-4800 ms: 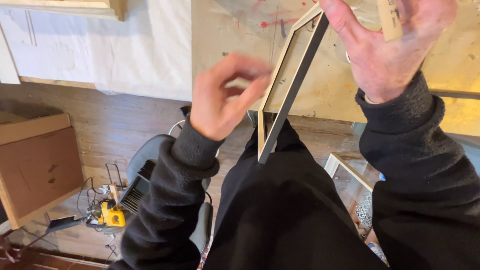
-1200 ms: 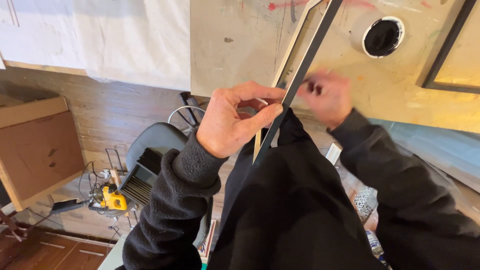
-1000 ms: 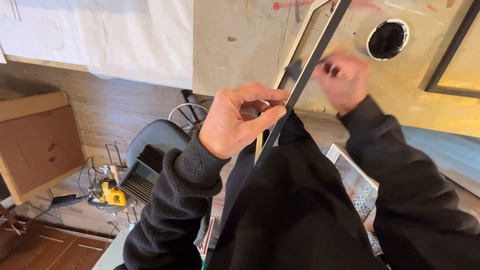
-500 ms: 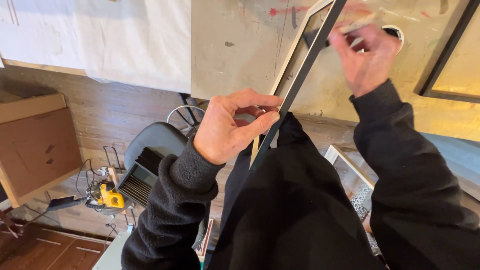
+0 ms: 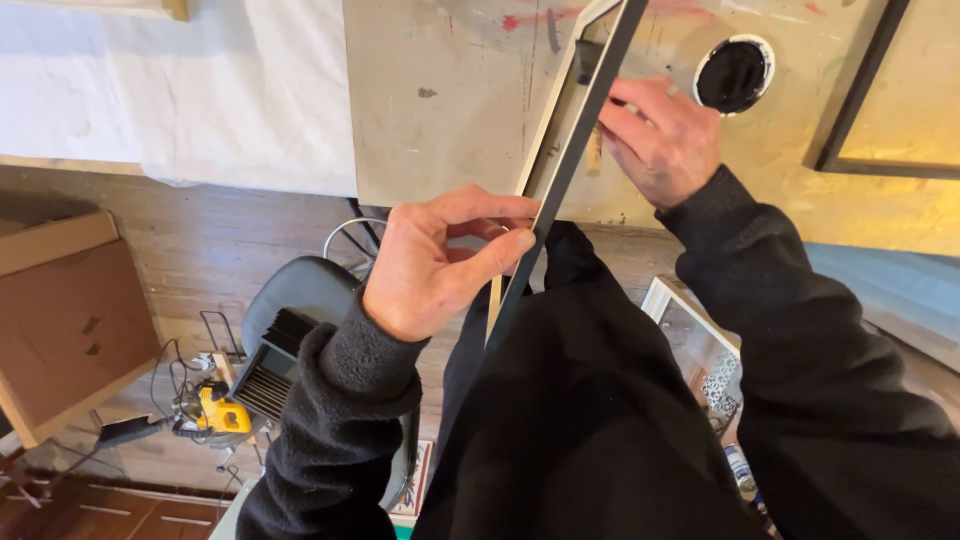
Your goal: Staining the inner edges of wooden picture frames using a black stain and a foam brush.
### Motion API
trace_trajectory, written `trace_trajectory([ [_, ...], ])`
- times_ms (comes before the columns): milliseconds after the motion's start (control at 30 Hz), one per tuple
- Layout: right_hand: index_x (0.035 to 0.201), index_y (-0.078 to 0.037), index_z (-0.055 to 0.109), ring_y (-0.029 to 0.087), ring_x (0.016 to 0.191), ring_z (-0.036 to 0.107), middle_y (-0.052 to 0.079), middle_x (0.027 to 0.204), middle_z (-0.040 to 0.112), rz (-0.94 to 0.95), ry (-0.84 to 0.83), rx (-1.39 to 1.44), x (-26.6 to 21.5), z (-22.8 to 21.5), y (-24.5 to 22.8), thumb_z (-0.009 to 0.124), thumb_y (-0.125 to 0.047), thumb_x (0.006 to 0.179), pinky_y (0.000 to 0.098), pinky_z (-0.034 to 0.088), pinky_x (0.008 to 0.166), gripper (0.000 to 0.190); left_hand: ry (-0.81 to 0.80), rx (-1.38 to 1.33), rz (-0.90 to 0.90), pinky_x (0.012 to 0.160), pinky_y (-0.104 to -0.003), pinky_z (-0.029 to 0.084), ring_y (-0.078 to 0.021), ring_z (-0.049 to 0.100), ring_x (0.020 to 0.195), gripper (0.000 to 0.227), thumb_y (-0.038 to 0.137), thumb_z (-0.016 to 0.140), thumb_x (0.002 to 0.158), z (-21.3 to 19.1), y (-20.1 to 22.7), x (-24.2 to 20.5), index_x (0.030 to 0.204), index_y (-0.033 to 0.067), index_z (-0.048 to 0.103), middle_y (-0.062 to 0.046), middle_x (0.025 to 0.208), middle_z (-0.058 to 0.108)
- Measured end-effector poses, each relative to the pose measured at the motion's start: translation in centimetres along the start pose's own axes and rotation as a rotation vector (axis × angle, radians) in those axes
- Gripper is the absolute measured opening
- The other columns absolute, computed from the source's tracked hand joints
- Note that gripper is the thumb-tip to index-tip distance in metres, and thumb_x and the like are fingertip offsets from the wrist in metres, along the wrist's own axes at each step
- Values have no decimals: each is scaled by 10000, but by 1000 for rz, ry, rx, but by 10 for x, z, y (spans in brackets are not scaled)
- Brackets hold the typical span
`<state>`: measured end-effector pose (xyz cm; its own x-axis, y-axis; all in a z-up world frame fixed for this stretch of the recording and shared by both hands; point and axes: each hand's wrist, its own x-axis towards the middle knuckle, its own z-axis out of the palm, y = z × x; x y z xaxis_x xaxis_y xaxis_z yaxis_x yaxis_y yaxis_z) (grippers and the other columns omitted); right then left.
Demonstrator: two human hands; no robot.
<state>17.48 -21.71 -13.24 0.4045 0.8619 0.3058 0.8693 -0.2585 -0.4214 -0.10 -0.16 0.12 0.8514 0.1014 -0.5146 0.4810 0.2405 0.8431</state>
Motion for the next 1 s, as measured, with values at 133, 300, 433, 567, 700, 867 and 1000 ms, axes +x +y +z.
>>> trace_trajectory([
  [133, 1209, -95, 750, 182, 878, 674, 7, 1186, 685, 23, -11, -22, 4, 6, 1, 842, -64, 951, 303, 541, 678, 275, 10, 15, -20, 756, -217, 590, -59, 673, 804, 256, 65, 724, 959, -1, 2, 0, 1202, -15, 731, -35, 952, 740],
  [300, 1195, -106, 755, 147, 851, 657, -3, 1178, 680, -13, -42, -41, -4, 16, 5, 837, -76, 965, 282, 535, 646, 246, 2, 10, -8, 753, -219, 590, -60, 668, 804, 256, 64, 726, 964, -2, 0, -1, 1206, -17, 726, -39, 964, 736],
  [433, 1183, -106, 745, 152, 883, 671, 4, 1185, 669, -68, -35, -65, -3, 14, 8, 827, -83, 957, 264, 538, 638, 241, 1, 10, -2, 766, -219, 597, -60, 677, 806, 259, 63, 727, 962, -3, 2, 1, 1208, -15, 725, -39, 967, 738],
  [567, 1172, -122, 739, 146, 889, 674, -21, 1191, 668, -5, -43, -75, 2, 5, 4, 830, -103, 989, 271, 542, 645, 205, 2, 19, -17, 755, -221, 597, -62, 679, 797, 255, 57, 727, 958, -1, 1, 0, 1203, -14, 728, -42, 954, 741],
  [700, 1135, -123, 749, 156, 858, 681, -14, 1156, 673, -53, -74, -52, -4, 10, 3, 833, -115, 955, 269, 531, 603, 199, 7, 17, -2, 757, -223, 598, -64, 681, 803, 251, 54, 728, 957, -2, 1, 1, 1198, -16, 728, -44, 964, 743],
  [867, 1121, -106, 742, 154, 837, 674, -1, 1134, 678, -52, -70, -52, 4, 7, 6, 841, -102, 985, 266, 525, 585, 168, 10, 16, -4, 766, -223, 601, -64, 689, 812, 254, 58, 726, 958, -2, 1, -1, 1201, -16, 726, -46, 972, 740],
  [1000, 1169, -113, 721, 165, 904, 690, -6, 1146, 678, -30, -91, 40, -5, 4, -1, 783, -36, 998, 284, 581, 692, 198, 3, 20, 14, 757, -220, 595, -63, 680, 806, 257, 64, 725, 963, -2, -1, 1, 1208, -12, 726, -46, 974, 740],
])
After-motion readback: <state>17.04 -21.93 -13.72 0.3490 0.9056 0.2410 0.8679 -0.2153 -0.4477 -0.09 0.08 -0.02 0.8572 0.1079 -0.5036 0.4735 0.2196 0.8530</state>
